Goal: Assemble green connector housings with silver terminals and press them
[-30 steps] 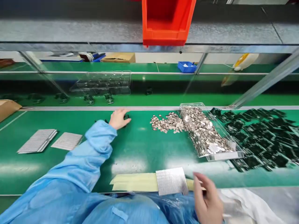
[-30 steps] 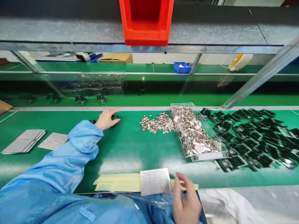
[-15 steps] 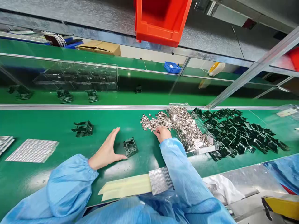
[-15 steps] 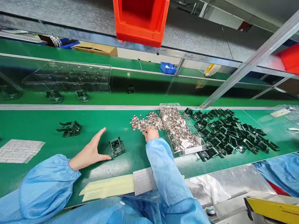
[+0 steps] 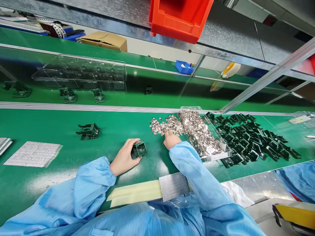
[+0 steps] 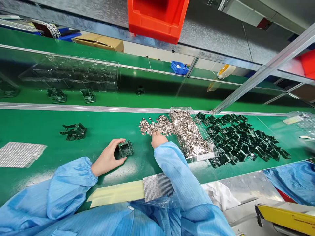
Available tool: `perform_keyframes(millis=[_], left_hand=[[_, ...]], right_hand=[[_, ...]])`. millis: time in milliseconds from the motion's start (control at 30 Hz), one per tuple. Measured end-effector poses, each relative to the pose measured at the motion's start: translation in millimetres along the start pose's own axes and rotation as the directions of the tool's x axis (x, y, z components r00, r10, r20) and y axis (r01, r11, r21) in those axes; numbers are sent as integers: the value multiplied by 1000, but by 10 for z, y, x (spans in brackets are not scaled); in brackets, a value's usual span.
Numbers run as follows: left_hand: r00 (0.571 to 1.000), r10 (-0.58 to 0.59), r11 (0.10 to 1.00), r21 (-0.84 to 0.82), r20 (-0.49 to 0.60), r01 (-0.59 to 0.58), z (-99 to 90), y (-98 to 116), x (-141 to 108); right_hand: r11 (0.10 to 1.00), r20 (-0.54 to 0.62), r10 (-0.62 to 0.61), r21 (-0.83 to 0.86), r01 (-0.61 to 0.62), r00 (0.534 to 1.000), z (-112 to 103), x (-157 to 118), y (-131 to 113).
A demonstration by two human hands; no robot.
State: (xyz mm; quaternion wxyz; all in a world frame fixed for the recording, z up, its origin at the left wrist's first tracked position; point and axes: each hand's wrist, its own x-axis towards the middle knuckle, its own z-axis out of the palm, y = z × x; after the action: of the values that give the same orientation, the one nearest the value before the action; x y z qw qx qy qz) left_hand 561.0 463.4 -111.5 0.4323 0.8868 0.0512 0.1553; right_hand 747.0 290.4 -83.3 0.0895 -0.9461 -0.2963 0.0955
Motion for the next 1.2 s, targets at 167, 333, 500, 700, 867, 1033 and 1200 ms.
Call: perform_keyframes(millis=[167,333,500,700,867,1033,1200], left_hand=[[983,-109,769,-614,147,177,202,153,-11],[954,19,593,-772,300,231,511,529,-37],[922,151,574,-791,356,211,701,827,-121],[889,196,688,-704,413,175,742,912,-236],[877,221,804,-589,427,84,715,920,-268],[880,272,861,-507,390,-42,709,901,-277],[905,235,900,-431,355,-64,713,898,-312]], right_hand=[[960,-7,44,276,-40,999,-169,-740,151],[723,-260,35,673,156,965,-139,-1704,120],[567,-404,265,800,198,875,-9,-2143,-35],[628,-488,380,760,169,785,60,-2184,-106],[651,-451,403,753,97,797,79,-2165,-122],[646,-410,420,762,51,809,86,-2160,-134],[532,-334,470,846,40,817,141,-2150,-173]])
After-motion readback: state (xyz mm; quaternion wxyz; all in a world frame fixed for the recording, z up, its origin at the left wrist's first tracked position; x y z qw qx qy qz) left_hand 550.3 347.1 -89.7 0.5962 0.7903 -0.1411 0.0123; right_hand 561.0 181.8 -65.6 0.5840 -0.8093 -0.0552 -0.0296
